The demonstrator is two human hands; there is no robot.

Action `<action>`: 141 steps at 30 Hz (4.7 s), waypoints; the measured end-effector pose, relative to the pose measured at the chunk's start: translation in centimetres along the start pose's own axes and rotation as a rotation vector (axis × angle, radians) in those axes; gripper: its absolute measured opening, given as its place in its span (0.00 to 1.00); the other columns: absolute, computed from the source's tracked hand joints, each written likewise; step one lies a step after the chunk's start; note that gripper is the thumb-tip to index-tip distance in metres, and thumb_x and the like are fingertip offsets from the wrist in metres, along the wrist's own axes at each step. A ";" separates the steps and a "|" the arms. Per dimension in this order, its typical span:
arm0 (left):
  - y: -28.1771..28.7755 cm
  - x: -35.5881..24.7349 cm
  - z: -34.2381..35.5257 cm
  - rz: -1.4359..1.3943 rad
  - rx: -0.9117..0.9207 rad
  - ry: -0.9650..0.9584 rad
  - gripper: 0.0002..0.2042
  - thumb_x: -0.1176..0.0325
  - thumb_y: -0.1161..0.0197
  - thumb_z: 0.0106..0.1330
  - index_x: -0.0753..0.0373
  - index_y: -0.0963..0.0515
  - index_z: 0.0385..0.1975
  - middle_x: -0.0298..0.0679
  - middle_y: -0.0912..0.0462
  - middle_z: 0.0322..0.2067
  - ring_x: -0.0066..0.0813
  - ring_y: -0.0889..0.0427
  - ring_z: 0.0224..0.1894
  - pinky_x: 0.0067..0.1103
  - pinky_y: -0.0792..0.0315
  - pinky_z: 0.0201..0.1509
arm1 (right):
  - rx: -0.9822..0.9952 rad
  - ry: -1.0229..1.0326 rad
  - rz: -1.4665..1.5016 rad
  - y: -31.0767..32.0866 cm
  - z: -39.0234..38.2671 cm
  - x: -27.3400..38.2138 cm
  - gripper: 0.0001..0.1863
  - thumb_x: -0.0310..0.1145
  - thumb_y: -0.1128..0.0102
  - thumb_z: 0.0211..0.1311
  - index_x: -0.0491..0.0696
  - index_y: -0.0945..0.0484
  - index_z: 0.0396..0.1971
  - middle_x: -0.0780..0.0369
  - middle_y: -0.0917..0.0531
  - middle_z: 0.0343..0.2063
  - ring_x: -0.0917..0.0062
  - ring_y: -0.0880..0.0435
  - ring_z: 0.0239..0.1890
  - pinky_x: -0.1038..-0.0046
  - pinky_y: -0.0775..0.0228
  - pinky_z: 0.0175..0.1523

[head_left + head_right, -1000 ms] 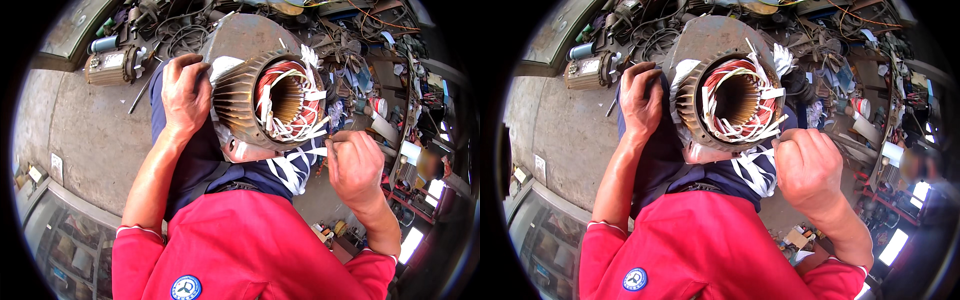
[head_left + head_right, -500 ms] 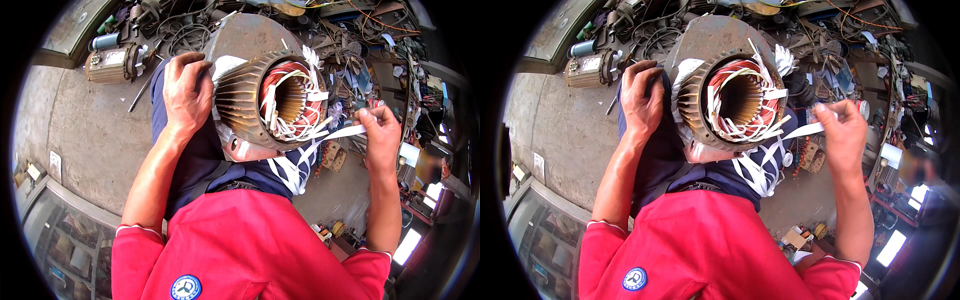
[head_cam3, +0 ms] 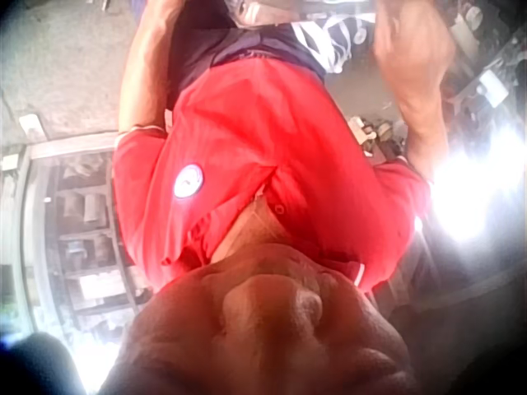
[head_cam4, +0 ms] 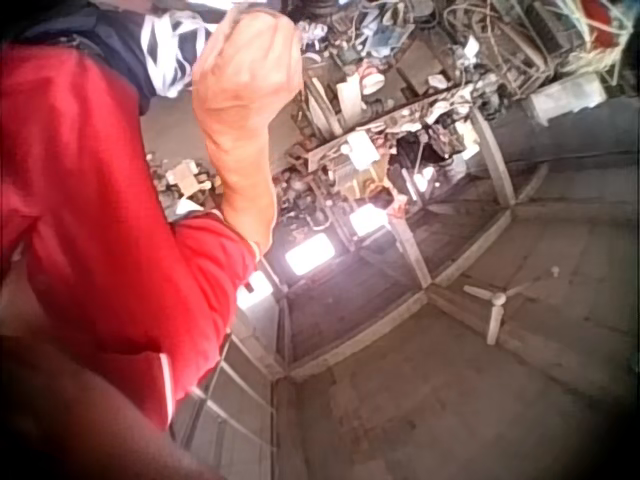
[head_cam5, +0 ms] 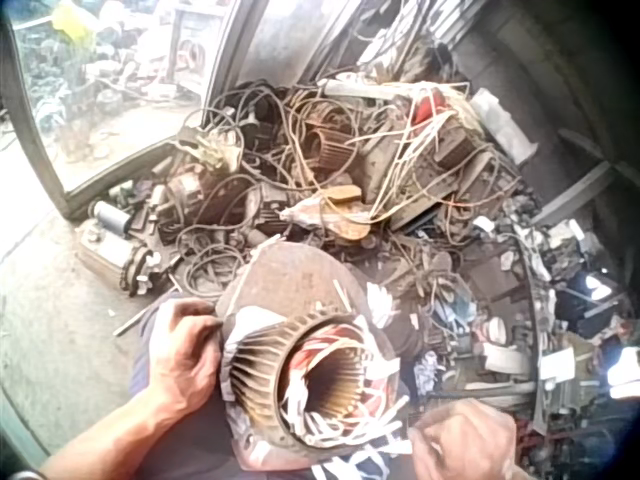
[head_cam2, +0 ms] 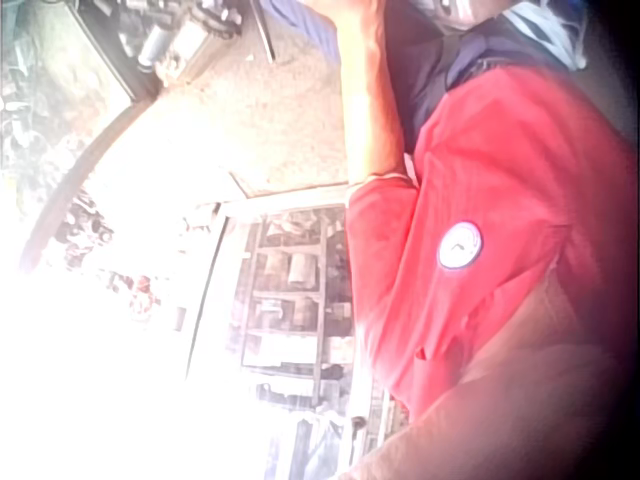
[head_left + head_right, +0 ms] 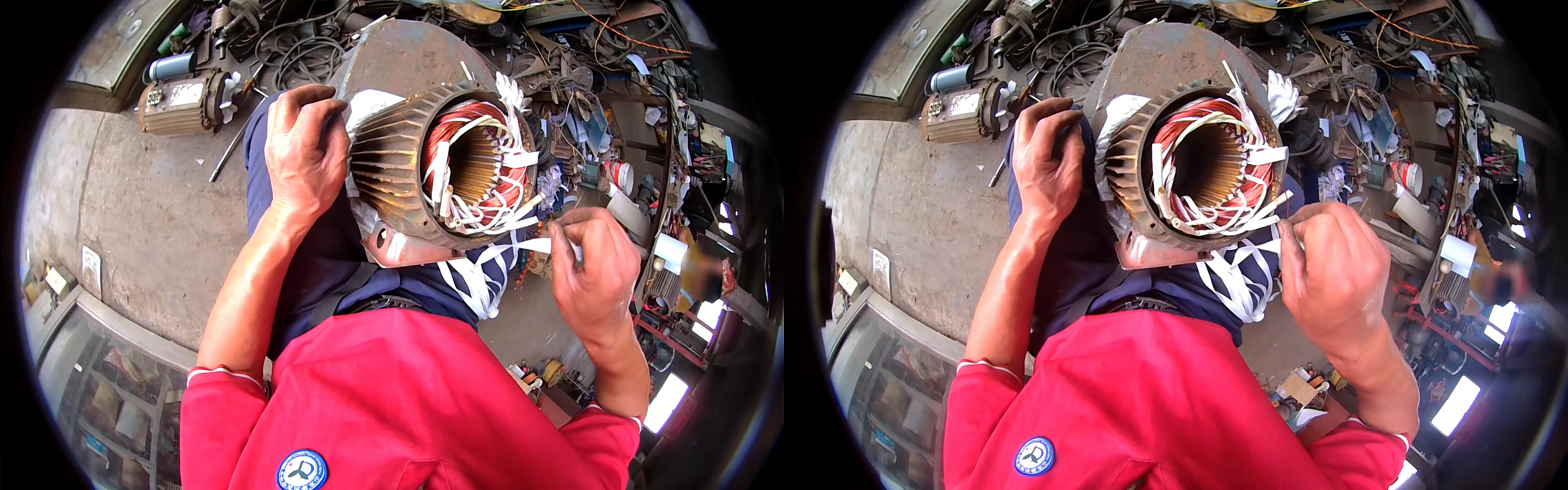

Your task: The person cuts a red wire with a knife, then sits on the floor to work on a motor stator. They strip the wire ends, insert them into the stator slots, and wrap white tape around the windings to secure them.

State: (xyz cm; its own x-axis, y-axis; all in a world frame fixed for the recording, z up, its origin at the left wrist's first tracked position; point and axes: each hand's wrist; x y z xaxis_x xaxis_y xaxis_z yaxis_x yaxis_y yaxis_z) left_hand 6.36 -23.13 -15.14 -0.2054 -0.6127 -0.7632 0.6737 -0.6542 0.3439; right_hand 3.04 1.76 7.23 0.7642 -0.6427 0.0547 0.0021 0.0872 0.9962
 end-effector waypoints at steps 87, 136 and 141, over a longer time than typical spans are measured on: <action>-0.1 0.1 0.1 0.035 0.014 -0.027 0.10 0.81 0.36 0.56 0.64 0.20 0.37 0.44 0.19 0.43 0.44 0.21 0.45 0.31 0.27 0.50 | 0.123 -0.576 0.401 -3.4 0.2 -5.2 0.08 0.28 0.34 0.59 0.40 0.23 0.27 0.63 0.21 0.22 0.84 0.27 0.27 0.76 0.33 0.34; -5.5 -13.5 10.3 0.020 1.518 -0.626 0.07 0.71 0.43 0.63 0.68 0.27 0.35 0.49 0.25 0.33 0.51 0.23 0.42 0.39 0.30 0.48 | 0.002 -0.480 1.287 -1.1 -2.9 -8.7 0.09 0.30 0.40 0.67 0.39 0.22 0.39 0.67 0.22 0.22 0.88 0.27 0.22 0.82 0.33 0.27; -6.0 -14.4 10.4 0.219 1.568 -0.511 0.07 0.70 0.45 0.66 0.67 0.29 0.35 0.52 0.24 0.32 0.55 0.24 0.42 0.41 0.31 0.47 | -0.105 -0.482 1.063 -1.8 -3.5 -9.3 0.12 0.32 0.41 0.65 0.39 0.22 0.42 0.66 0.21 0.21 0.88 0.28 0.21 0.82 0.35 0.25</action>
State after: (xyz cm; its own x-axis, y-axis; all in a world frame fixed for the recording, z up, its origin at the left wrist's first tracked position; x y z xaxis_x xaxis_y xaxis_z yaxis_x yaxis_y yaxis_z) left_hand -2.11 -15.03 -0.52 -0.6183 -0.6125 -0.4925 -0.5363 -0.1292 0.8340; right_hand -1.81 10.18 4.68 0.0901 -0.4291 0.8988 -0.4202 0.8018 0.4249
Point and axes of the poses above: each hand's wrist, its own z-axis towards the middle knuckle, its own y-axis out of the back of the hand, x = y × z
